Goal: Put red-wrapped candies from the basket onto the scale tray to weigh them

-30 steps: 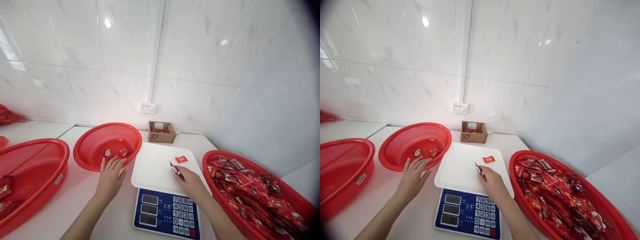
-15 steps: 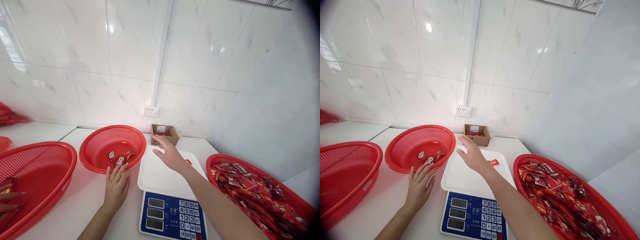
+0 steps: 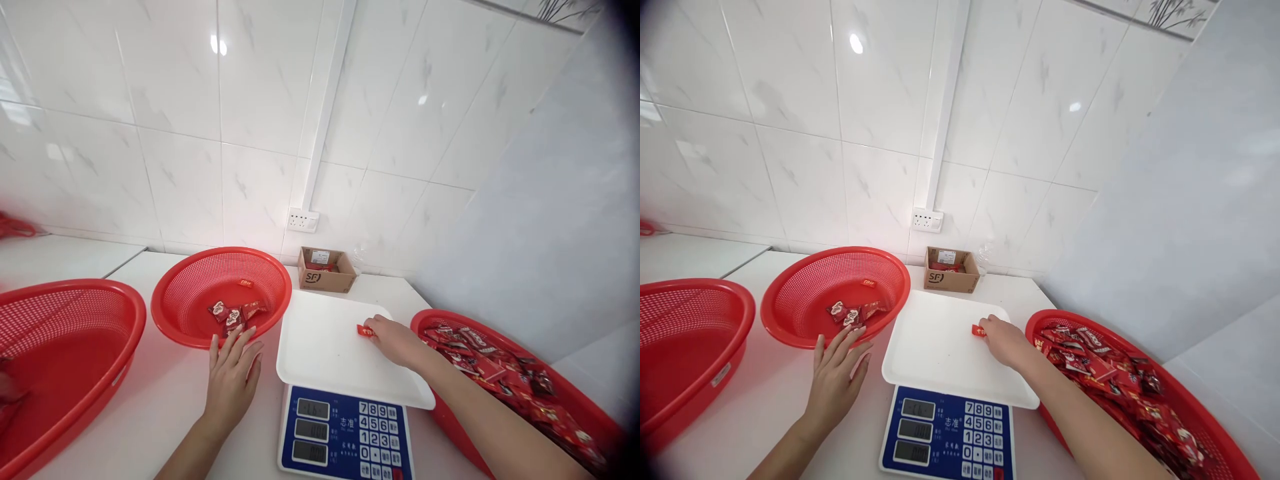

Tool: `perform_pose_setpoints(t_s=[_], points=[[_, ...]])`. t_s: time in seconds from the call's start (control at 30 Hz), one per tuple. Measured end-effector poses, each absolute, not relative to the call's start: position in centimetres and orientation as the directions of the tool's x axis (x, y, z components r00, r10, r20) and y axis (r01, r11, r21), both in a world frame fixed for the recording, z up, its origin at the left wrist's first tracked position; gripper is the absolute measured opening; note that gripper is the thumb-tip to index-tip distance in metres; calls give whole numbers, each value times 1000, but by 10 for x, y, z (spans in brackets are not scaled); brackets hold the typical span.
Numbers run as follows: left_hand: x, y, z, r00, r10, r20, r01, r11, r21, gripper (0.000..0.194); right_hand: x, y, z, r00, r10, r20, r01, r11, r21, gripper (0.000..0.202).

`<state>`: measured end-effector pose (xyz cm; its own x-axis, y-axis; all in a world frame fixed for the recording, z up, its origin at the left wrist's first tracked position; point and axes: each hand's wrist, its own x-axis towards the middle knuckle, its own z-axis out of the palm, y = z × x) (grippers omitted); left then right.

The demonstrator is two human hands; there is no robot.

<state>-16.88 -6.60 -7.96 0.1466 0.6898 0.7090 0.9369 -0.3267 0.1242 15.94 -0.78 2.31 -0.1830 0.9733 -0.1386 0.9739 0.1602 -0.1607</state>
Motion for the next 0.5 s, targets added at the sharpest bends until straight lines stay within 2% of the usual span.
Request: perform_pose_setpoints(t_s=[0.07, 0.13, 0.27, 0.3, 0.33, 0.4, 0.5], points=[[-169, -66, -80, 144, 694, 706, 934, -330, 134, 25, 143, -3, 31, -196, 972, -130, 964, 167, -205, 18], [-168, -67, -80, 143, 693, 707, 933, -333, 138, 25, 122, 2, 43, -246, 964, -103, 931, 206, -301, 19], [-169, -66, -79, 139, 689, 711, 937, -324, 130, 23, 73, 6, 77, -316, 942, 114, 773, 326, -545, 52], [-170, -66, -78, 137, 690, 711, 941, -314, 124, 23, 64, 4, 86, -328, 921, 211, 637, 381, -670, 59], [-171, -65, -77, 134, 690, 711, 946, -304, 116, 23, 57, 1, 92, -346, 899, 267, 551, 425, -718, 60], [-174, -64, -75, 127, 689, 713, 954, -281, 102, 23, 53, -7, 100, -387, 854, 347, 480, 509, -715, 55], [-180, -63, -68, 81, 710, 700, 965, -231, 123, 23, 73, -24, 95, -459, 822, 337, 608, 567, -556, 44]])
